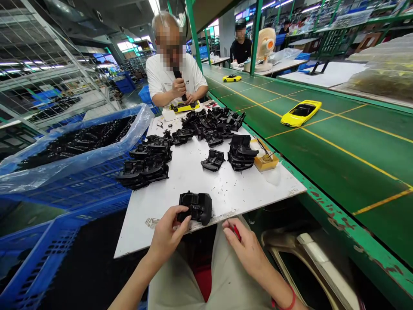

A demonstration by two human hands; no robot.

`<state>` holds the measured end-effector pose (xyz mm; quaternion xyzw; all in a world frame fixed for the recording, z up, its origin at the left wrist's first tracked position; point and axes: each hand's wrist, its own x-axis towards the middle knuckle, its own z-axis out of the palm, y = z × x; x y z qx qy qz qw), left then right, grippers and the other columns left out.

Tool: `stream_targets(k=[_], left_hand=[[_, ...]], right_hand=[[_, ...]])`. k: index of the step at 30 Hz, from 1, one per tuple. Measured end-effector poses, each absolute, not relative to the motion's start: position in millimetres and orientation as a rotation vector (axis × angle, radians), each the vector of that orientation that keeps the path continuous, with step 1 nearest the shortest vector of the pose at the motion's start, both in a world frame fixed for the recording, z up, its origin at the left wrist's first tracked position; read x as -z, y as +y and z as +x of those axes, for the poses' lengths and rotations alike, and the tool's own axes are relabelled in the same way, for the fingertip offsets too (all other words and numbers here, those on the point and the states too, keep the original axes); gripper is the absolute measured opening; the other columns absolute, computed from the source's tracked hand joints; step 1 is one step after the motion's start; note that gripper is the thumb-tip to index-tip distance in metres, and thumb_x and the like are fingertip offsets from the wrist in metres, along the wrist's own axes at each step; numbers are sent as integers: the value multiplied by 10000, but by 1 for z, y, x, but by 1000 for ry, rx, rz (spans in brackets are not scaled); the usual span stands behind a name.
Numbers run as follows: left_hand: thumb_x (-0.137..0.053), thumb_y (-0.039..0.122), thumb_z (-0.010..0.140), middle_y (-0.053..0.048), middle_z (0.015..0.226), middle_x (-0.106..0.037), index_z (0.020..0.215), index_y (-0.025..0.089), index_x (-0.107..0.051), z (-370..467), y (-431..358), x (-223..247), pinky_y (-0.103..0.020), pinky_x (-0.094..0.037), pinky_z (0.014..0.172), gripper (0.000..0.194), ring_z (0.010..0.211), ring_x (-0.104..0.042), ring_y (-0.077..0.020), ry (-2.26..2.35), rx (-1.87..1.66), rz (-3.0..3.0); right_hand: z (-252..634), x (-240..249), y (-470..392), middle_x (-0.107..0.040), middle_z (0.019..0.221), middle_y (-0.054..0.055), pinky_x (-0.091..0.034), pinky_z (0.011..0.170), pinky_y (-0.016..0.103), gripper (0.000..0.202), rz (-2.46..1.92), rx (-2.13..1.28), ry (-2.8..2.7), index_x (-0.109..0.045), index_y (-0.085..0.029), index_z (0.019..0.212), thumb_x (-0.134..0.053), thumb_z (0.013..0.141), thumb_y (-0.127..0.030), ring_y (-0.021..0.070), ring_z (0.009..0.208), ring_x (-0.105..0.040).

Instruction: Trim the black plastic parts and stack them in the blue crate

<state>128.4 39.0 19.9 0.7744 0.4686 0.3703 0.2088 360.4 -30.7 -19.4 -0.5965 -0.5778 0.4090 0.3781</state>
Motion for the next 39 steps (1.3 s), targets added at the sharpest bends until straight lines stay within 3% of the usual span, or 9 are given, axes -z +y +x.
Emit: stream_targets(k=[5,12,15,17,21,25,30,34,39], left_hand=[[-604,271,886,-58,933,-674,1038,257,-592,110,-14,1,-267,-578,561,153,810,-687,-195,1562,-1121,1956],[-549,322,931,-117,1215,-607,1253,282,-492,123,-80,37,-356,-638,797,329,958,-716,-213,1522,-1135,1491],[-558,302,927,-147,1420,-474,1273,274,-491,113,-91,29,-419,-590,907,353,1211,-600,-272,1632,-1216,1537],[-599,291,902,-166,1467,-433,1303,257,-473,99,-87,17,-476,-543,964,421,1311,-506,-315,1702,-1268,1650],[-685,372,844,-145,1348,-582,1355,242,-479,77,-61,-11,-481,-474,1043,567,1252,-559,-313,1528,-1061,1762],[-665,481,843,-76,1120,-710,1240,244,-590,78,-42,-25,-357,-536,903,468,1028,-669,-256,1219,-822,1547],[-639,554,837,-84,1186,-682,1197,223,-596,93,-44,-21,-340,-527,923,492,1084,-643,-250,1129,-856,1248],[-689,621,754,-120,1205,-676,1180,199,-600,102,-43,-18,-371,-523,964,607,1119,-635,-274,1107,-949,1123],[-824,584,599,-107,1067,-728,1166,196,-659,105,-34,-16,-392,-561,876,707,978,-680,-281,1211,-1049,1063]], right_hand=[[326,14,-22,-705,1037,92,-517,886,357,478,-1293,-1106,-1431,-535,-205,1169,-530,885,-589,234,1007,-657],[286,4,-27,-714,916,51,-537,653,276,452,-1352,-1179,-1485,-564,-183,1119,-609,817,-516,168,725,-636],[290,-4,-25,-708,907,35,-505,581,261,372,-1375,-1143,-1623,-620,-196,1072,-616,821,-470,137,630,-579],[294,-11,-23,-706,932,33,-518,646,273,343,-1337,-1104,-1748,-641,-210,1072,-635,826,-448,151,689,-598],[295,-24,-21,-702,996,24,-520,706,262,358,-1224,-1168,-1934,-620,-245,1150,-634,870,-467,163,794,-631],[290,-26,-22,-707,989,30,-512,687,262,433,-1152,-1237,-1923,-575,-238,1145,-616,864,-565,166,798,-642],[283,-20,-23,-702,888,40,-515,657,290,462,-1239,-1188,-1762,-549,-216,1001,-597,830,-643,190,780,-656],[276,-18,-20,-703,961,63,-531,731,323,373,-1256,-1133,-1721,-536,-226,1000,-523,899,-585,205,859,-673],[273,-24,-15,-678,1044,80,-518,830,339,316,-1126,-1083,-1816,-531,-225,1074,-379,992,-490,198,950,-652]])
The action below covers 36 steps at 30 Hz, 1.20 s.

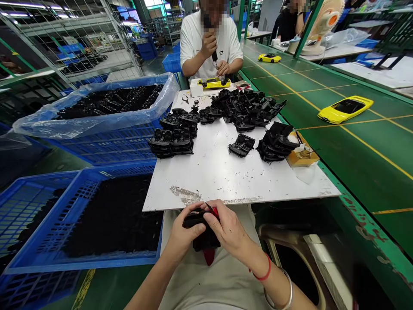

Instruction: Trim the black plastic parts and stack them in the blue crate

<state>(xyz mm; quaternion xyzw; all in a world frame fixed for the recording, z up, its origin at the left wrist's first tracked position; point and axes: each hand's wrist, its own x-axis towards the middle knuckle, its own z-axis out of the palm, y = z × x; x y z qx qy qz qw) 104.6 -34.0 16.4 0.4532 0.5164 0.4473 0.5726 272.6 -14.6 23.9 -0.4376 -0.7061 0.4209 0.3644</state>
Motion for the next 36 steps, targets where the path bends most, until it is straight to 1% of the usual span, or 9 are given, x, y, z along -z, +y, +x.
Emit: stream_targets(k=[4,8,11,15,18,23,27,31,36], left_hand=[[-869,499,575,-78,953,-751,1106,193,-728,98,-29,-17,-370,-576,843,629,899,-697,-259,1269,-1044,1100],[-869,448,605,-66,939,-772,974,196,-760,85,-28,-17,-344,-592,814,460,885,-716,-250,1308,-1062,1234],[-860,403,641,-73,979,-780,989,197,-750,75,-27,-15,-337,-597,819,419,910,-729,-252,1317,-1067,1376],[-851,341,677,-85,1009,-783,1010,197,-737,70,-23,-9,-335,-601,836,380,933,-740,-256,1287,-1081,1538],[-844,315,695,-89,1011,-783,1017,190,-726,70,-20,-5,-330,-604,834,364,924,-745,-250,1255,-1106,1627],[-832,282,722,-89,989,-779,1047,168,-704,70,-16,-2,-306,-607,818,368,892,-746,-222,1192,-1187,1751],[-835,269,721,-98,1004,-776,1047,166,-694,70,-12,-1,-297,-603,819,371,909,-745,-222,1165,-1207,1782],[-836,284,719,-98,992,-776,1039,164,-695,69,-8,0,-292,-600,797,370,891,-744,-221,1156,-1164,1761],[-836,328,715,-87,982,-779,1033,170,-705,67,-4,0,-287,-594,791,379,866,-744,-213,1165,-1120,1747]], right_hand=[[280,-31,-9,-651,1079,72,-497,852,319,315,-1090,-1030,-1877,-546,-224,1102,-307,1027,-415,183,978,-623],[295,-32,-6,-654,932,48,-488,765,306,330,-1164,-1035,-1952,-559,-224,1038,-287,1037,-411,175,856,-618],[302,-29,-8,-634,838,21,-468,705,285,333,-1156,-1098,-2084,-580,-231,1029,-300,1039,-411,157,757,-599],[303,-24,-12,-639,892,23,-444,678,273,318,-1163,-1140,-2232,-572,-242,1105,-294,1047,-387,154,764,-597],[302,-22,-13,-632,894,24,-434,671,281,314,-1174,-1112,-2288,-540,-230,1090,-262,1053,-373,154,747,-591],[297,-17,-8,-580,717,-10,-352,538,261,316,-1210,-944,-2407,-490,-216,929,-287,1043,-429,139,575,-522],[291,-13,-3,-538,634,-23,-282,490,253,392,-1202,-800,-2439,-431,-227,809,-275,1027,-512,127,503,-464],[288,-13,2,-521,598,-26,-253,476,249,454,-1230,-740,-2478,-419,-229,783,-235,1013,-575,129,489,-460],[288,-15,7,-537,596,-19,-241,475,248,474,-1303,-736,-2506,-428,-227,779,-223,1009,-588,132,486,-454]])
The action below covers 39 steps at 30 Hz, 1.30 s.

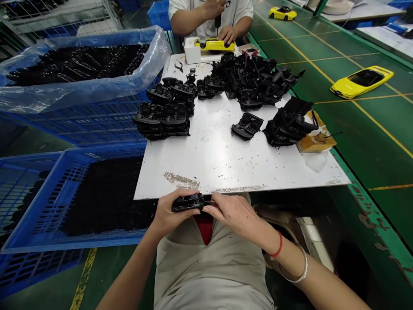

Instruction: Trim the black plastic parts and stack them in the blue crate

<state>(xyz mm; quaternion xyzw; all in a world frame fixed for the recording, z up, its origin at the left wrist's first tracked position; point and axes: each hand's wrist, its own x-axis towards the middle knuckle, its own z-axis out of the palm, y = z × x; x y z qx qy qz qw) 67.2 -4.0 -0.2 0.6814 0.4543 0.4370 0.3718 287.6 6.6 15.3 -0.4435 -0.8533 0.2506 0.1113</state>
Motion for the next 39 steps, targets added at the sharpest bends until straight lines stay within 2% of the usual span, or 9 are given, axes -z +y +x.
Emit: stream_targets(k=[6,17,25,33,39], left_hand=[[-842,334,707,-81,959,-782,1037,170,-710,66,-3,0,-269,-596,760,391,837,-744,-205,1163,-1100,1748],[-831,325,724,-99,1014,-774,1070,180,-703,65,-3,2,-299,-604,814,397,928,-743,-234,1121,-1102,1730],[-841,309,713,-92,1013,-774,1065,185,-703,65,-4,3,-302,-605,822,398,928,-741,-232,1152,-1101,1750],[-836,316,719,-90,993,-775,1049,180,-702,67,-4,2,-317,-611,814,382,921,-741,-238,1148,-1110,1760],[-832,348,720,-94,1003,-776,1044,182,-706,66,-4,1,-326,-607,821,385,910,-741,-235,1171,-1057,1755]], right_hand=[[287,-17,10,-550,607,-13,-220,477,249,457,-1300,-785,-2537,-445,-220,778,-267,1011,-569,132,502,-456],[286,-20,9,-518,570,-29,-202,455,250,470,-1270,-799,-2536,-452,-213,814,-235,1011,-581,124,459,-431],[285,-21,7,-527,560,-25,-189,453,255,423,-1279,-708,-2562,-470,-208,819,-285,1024,-529,130,461,-449],[283,-19,5,-545,563,-7,-157,442,267,463,-1276,-549,-2633,-477,-195,841,-198,1040,-506,135,448,-447],[280,-21,5,-565,582,1,-151,435,272,407,-1305,-473,-2727,-480,-177,880,-233,1048,-455,128,441,-459]])
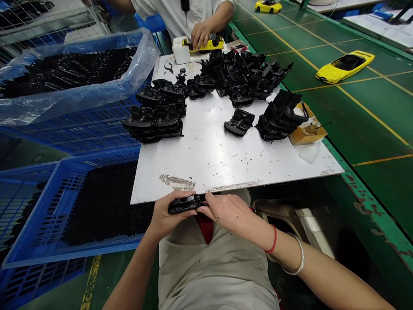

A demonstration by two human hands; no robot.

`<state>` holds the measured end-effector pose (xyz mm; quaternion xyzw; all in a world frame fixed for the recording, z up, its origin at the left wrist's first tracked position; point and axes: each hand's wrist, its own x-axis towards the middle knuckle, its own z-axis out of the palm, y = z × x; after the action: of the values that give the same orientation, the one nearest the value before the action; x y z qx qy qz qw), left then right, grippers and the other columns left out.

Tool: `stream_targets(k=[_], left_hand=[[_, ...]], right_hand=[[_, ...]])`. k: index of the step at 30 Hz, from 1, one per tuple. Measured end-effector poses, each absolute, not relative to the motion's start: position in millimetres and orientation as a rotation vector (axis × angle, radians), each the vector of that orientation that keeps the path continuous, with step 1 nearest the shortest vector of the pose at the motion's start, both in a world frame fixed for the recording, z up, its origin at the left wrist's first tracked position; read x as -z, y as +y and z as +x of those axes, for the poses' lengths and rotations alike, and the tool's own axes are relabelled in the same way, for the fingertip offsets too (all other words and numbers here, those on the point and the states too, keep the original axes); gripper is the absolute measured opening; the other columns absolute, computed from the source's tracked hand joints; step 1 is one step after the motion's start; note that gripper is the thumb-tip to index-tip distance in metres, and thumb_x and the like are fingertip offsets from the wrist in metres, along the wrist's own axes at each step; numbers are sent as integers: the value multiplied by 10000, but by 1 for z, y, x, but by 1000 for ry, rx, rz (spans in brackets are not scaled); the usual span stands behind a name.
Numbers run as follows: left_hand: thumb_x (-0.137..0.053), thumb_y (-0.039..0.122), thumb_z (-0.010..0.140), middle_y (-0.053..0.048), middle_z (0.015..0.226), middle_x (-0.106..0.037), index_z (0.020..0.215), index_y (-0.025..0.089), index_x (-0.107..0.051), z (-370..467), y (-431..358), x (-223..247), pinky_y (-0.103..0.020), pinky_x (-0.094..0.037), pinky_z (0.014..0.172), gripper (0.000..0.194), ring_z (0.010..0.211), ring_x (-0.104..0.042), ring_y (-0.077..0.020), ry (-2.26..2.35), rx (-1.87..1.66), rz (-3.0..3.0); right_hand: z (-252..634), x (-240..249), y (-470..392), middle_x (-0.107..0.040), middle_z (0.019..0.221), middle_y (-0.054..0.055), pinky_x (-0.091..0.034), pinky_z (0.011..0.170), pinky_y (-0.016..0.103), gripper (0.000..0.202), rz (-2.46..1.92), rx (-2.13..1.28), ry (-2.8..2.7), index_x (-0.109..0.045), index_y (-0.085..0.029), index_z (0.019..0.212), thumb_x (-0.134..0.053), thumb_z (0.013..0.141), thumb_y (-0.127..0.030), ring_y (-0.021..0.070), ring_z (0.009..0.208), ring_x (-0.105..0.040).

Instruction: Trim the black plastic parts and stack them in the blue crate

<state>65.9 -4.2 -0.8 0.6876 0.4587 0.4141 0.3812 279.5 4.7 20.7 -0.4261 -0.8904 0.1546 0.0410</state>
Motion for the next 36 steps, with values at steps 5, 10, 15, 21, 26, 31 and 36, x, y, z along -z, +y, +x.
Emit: stream_targets(k=[5,10,15,21,26,31,36], left_hand=[[-831,331,724,-86,1020,-775,1047,187,-706,65,-4,0,-326,-607,836,375,917,-742,-233,1164,-1042,1746],[-835,316,719,-83,1014,-776,1044,184,-708,64,-3,1,-328,-612,842,373,910,-745,-227,1132,-1056,1745],[-841,308,710,-85,1010,-780,1038,184,-712,64,-3,1,-335,-617,837,373,903,-749,-231,1131,-1065,1742],[-844,296,706,-82,1001,-782,1038,190,-711,64,-3,3,-330,-620,823,374,889,-753,-226,1120,-1088,1762],[-829,316,726,-87,1014,-780,1045,193,-707,64,-2,3,-336,-620,823,364,910,-751,-232,1119,-1076,1771],[-833,308,721,-85,1007,-780,1040,192,-706,64,-2,4,-326,-618,822,363,905,-750,-224,1112,-1089,1793],[-822,323,734,-93,998,-780,1043,192,-711,63,-1,2,-338,-622,808,353,899,-750,-232,1109,-1082,1806]], right_hand=[[277,-23,4,-568,586,5,-151,425,254,377,-1326,-466,-2765,-475,-171,875,-260,1046,-428,124,436,-456],[278,-20,3,-506,540,-20,-140,409,239,397,-1344,-458,-2750,-467,-178,868,-242,1043,-454,118,411,-411],[278,-18,2,-482,535,-27,-132,414,250,413,-1364,-453,-2736,-476,-179,860,-243,1042,-467,113,401,-391],[278,-19,2,-509,542,-20,-125,420,269,453,-1390,-475,-2755,-496,-172,858,-224,1041,-484,112,396,-397],[278,-18,3,-516,529,-12,-124,421,263,453,-1391,-437,-2767,-502,-171,857,-227,1042,-480,112,395,-398],[277,-16,5,-520,531,-3,-128,421,247,436,-1362,-433,-2790,-496,-168,860,-226,1043,-458,117,412,-411],[278,-15,7,-490,533,-13,-130,409,241,445,-1289,-442,-2814,-484,-166,869,-182,1045,-442,111,403,-358]])
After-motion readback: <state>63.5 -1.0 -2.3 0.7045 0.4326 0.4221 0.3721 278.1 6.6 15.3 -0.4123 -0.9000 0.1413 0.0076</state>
